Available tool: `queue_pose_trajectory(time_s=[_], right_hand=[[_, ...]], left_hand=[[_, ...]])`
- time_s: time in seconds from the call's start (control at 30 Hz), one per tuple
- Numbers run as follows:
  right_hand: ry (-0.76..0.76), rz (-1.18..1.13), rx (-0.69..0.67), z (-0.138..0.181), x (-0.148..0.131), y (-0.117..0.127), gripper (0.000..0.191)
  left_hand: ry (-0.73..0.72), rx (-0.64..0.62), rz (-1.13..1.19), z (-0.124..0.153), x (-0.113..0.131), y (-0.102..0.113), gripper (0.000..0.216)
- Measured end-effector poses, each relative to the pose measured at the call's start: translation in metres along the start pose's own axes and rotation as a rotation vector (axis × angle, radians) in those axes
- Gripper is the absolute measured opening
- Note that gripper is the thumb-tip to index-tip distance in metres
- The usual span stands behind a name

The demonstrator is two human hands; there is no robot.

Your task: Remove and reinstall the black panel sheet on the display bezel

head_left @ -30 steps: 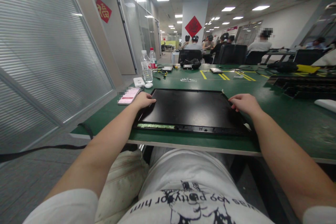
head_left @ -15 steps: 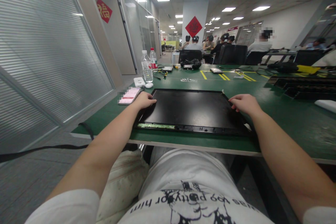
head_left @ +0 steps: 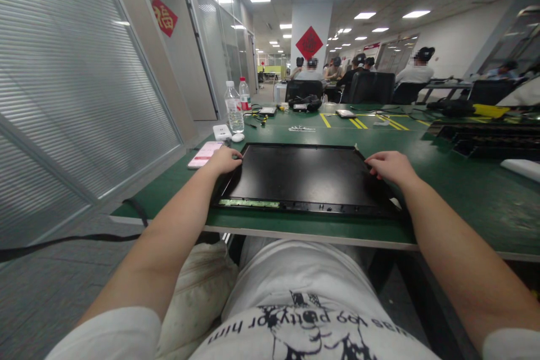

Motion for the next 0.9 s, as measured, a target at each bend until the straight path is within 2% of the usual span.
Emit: queue_pose_trajectory(time_s=[0.1, 0.23, 0.47, 0.67, 0.9], right_hand=[[-0.006, -0.002, -0.005, 0.001, 0.0, 0.001, 0.023], [-0.007, -0.005, 0.002, 0.001, 0.0, 0.001, 0.024], [0.001, -0.01, -0.005, -0.002, 0.003, -0.002, 0.023], [-0.007, -0.005, 0.008, -0.003, 0.004, -0.001, 0.022], [0.003, 0.001, 0.002, -0.003, 0.003, -0.001, 0.023]], left_hand=[[0.039, -0.033, -0.002, 0.001, -0.002, 0.001, 0.046], [0.014, -0.048, -0.003, 0.002, 0.001, 0.002, 0.053], [-0.04, -0.005, 0.052, 0.004, 0.005, 0.007, 0.056], [0.034, -0.091, 0.09, 0.006, 0.004, 0.008, 0.06], [0.003, -0.164, 0.1, 0.009, 0.003, 0.015, 0.063]])
Point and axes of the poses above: each hand's wrist, its own z-axis away from the middle knuckle, its own y-axis out of the back of the hand, x = y × z, the point moved 4 cm from there along -z, towards the middle knuckle, and after that the axes turned 9 degrees about x, right-handed, at the moved point
